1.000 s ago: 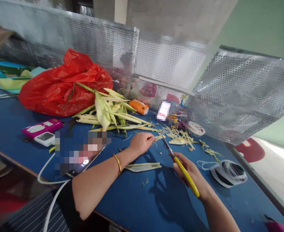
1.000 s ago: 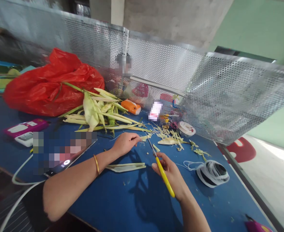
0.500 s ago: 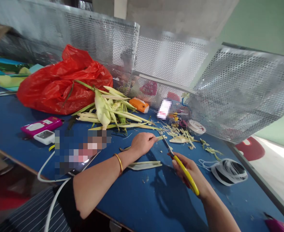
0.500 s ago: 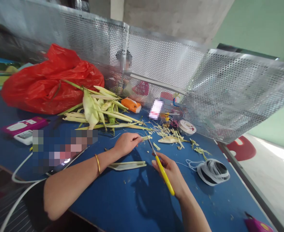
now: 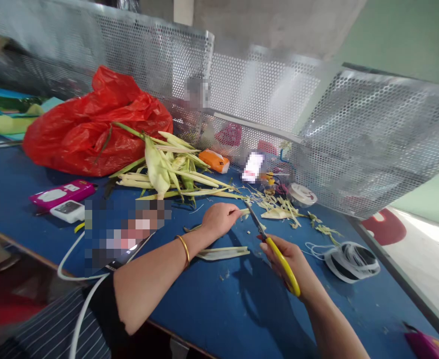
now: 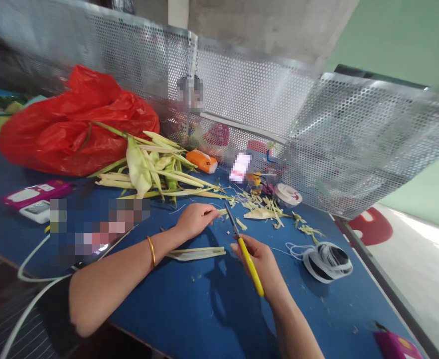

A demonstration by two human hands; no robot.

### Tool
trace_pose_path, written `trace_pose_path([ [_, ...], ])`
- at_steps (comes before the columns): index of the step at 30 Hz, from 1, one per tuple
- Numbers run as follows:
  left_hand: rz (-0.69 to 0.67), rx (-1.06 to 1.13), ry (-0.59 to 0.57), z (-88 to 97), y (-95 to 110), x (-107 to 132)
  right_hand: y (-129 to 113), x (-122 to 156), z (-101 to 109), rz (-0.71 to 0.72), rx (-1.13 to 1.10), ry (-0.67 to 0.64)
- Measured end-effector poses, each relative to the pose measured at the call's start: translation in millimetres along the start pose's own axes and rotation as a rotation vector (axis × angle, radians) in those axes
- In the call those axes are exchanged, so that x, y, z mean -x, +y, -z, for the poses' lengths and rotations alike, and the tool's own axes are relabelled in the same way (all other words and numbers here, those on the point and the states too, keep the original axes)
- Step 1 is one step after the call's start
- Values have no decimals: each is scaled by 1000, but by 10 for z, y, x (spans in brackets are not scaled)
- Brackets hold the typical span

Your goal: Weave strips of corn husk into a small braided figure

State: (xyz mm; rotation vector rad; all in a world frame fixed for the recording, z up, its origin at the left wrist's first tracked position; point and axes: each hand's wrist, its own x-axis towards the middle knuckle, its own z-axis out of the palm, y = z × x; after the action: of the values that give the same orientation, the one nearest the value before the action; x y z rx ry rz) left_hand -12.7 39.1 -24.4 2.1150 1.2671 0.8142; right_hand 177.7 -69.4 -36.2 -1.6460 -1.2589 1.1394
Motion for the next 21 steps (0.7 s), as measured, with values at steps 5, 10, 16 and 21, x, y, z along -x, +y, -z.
trace_pose_path([
  [5, 65, 162, -65, 46, 8, -24, -28, -26, 109, 84, 658, 303],
  [10, 192, 521, -129, 98, 58, -21, -69, -18, 148, -8, 1187, 304],
  [16, 70, 439, -124, 79, 59, 13, -6, -19, 178, 126, 1199, 321],
  [21, -106, 87, -118, 130, 136, 67, -248, -102, 72, 413, 641, 410],
])
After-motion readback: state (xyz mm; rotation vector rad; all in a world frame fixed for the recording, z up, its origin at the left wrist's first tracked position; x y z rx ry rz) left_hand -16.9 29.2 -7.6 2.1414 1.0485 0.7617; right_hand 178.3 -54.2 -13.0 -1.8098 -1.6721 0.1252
